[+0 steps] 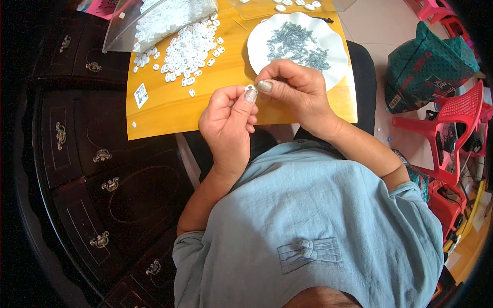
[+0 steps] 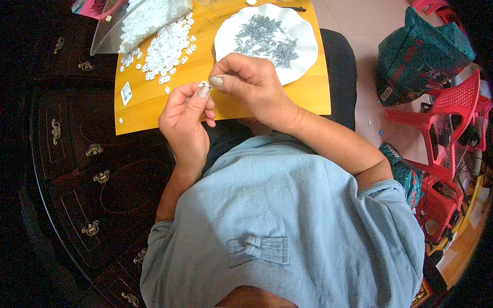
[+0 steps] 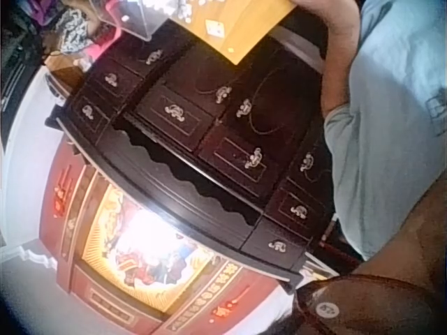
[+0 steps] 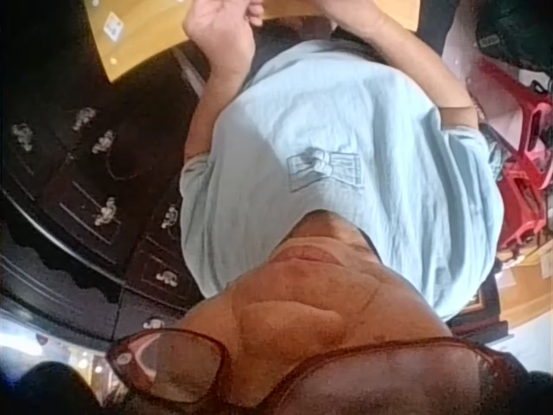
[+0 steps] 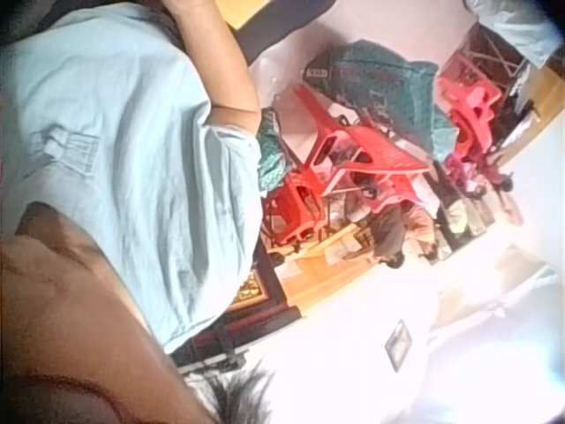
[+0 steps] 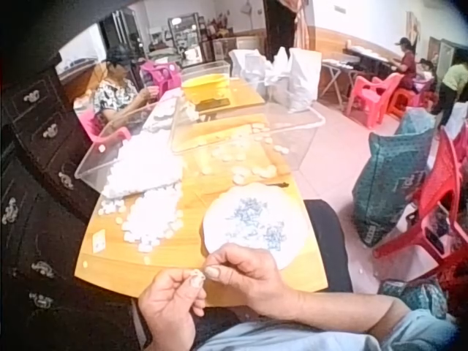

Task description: Manually assemble small white plastic components by inserting tiny silver pins or fasteners into them.

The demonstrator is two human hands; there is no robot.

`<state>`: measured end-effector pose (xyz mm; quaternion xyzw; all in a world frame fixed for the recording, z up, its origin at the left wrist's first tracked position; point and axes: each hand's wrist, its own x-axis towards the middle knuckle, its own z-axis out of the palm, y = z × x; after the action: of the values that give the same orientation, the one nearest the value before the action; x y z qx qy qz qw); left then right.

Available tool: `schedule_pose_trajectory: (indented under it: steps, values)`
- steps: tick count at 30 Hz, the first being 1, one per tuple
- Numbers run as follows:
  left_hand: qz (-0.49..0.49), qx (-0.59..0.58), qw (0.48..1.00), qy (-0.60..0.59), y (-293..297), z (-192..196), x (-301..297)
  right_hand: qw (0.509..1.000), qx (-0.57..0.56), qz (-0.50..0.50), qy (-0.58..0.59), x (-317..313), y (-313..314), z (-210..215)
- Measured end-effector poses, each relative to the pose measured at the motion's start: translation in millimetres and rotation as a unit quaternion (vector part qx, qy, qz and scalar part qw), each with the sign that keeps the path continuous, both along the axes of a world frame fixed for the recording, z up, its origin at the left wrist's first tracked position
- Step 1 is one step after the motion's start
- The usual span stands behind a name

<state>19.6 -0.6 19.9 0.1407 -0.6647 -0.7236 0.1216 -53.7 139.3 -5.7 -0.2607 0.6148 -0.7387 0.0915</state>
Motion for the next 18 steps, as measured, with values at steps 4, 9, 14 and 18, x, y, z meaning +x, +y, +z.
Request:
schedule_pose_trajectory:
  steps: [4,9,14,18]
  values:
    - [-0.004,-0.009,1.000,0.005,1,1,0,1.000,0.018,-0.008,0.021,-1,1,-1]
    - [0.006,0.005,1.000,0.027,2,-6,1,0.992,0.066,-0.029,0.105,4,-1,3]
    - [0.009,-0.025,0.997,0.066,-1,-3,1,0.979,0.084,-0.062,0.174,5,-5,8]
    - [-0.020,0.009,1.000,0.017,-6,2,-1,0.975,0.082,-0.057,0.199,1,-3,6]
